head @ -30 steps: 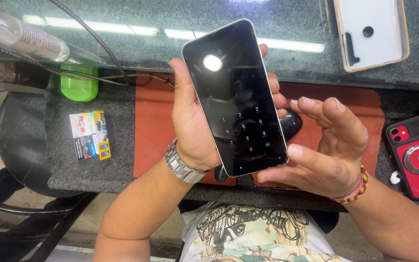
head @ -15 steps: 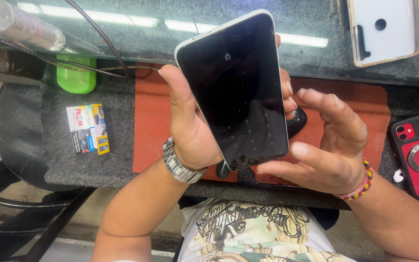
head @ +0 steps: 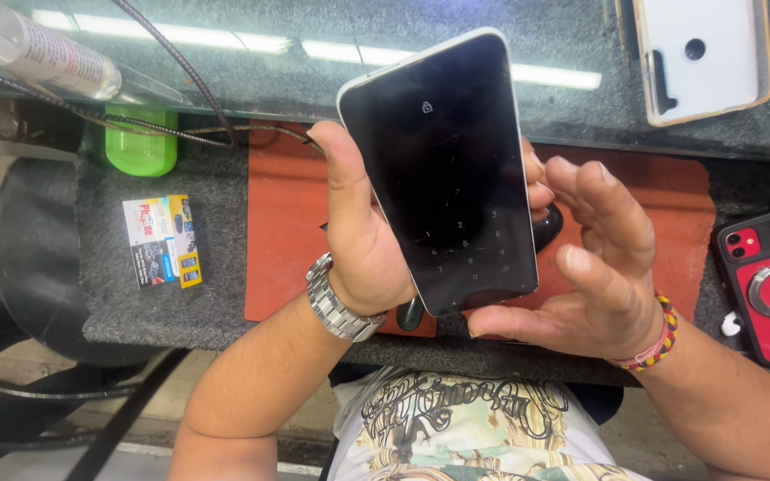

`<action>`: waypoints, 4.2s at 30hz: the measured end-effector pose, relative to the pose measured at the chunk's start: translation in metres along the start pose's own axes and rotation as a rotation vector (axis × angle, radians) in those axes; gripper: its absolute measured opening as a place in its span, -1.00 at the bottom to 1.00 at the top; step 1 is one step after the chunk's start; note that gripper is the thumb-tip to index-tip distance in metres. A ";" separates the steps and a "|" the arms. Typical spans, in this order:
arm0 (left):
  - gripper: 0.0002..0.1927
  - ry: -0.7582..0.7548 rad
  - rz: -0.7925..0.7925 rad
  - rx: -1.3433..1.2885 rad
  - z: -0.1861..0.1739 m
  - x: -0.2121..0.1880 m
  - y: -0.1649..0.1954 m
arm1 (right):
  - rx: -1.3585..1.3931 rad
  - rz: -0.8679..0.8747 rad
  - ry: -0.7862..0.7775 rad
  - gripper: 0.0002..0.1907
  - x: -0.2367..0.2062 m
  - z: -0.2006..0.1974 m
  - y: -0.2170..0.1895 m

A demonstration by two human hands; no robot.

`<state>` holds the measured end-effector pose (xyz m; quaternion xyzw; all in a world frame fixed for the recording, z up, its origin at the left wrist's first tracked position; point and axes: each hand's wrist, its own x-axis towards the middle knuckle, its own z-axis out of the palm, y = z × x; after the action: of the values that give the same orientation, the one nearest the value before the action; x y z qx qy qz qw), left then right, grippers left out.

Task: The person unboxes a pair of Nirvana earbuds and their charging case, then removes a protective film from a smartphone screen. They apply a small amount of yellow adhesive to the phone's edge and use a metal tool to pry open the earbud case, manipulating its internal components.

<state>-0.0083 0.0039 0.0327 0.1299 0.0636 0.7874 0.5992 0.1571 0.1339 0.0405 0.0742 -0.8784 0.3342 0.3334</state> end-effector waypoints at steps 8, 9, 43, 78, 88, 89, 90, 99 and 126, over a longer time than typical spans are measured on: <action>-0.28 0.335 -0.176 0.316 -0.001 0.013 0.002 | 0.017 0.043 -0.012 0.00 -0.006 0.001 -0.005; -0.33 0.339 -0.222 0.318 -0.004 0.012 -0.002 | 0.004 0.025 -0.004 0.00 -0.006 0.000 -0.005; -0.51 0.199 -0.668 0.285 -0.005 0.015 0.015 | 0.047 0.368 0.312 -0.69 -0.003 -0.040 0.003; -0.18 -0.055 -0.465 0.433 0.011 0.008 0.032 | -0.266 0.071 -0.007 -0.65 0.028 -0.059 -0.007; -0.11 0.051 -0.528 0.322 0.004 0.011 0.020 | -0.246 0.114 -0.009 -0.64 0.024 -0.051 0.002; -0.10 0.051 -0.515 0.332 0.004 0.010 0.020 | -0.243 0.120 0.000 -0.64 0.023 -0.049 0.003; -0.09 0.050 -0.501 0.343 0.006 0.010 0.019 | -0.264 0.128 0.011 -0.64 0.022 -0.048 0.002; -0.09 0.012 -0.437 0.339 0.011 0.009 0.018 | -0.301 0.139 0.084 -0.62 0.020 -0.042 0.004; -0.28 0.295 0.221 0.337 0.006 0.017 0.005 | -0.229 -0.019 0.197 -0.51 0.002 -0.012 0.000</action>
<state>-0.0154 0.0184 0.0423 0.1180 0.2663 0.8370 0.4633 0.1623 0.1416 0.0488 0.0108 -0.8732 0.2343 0.4273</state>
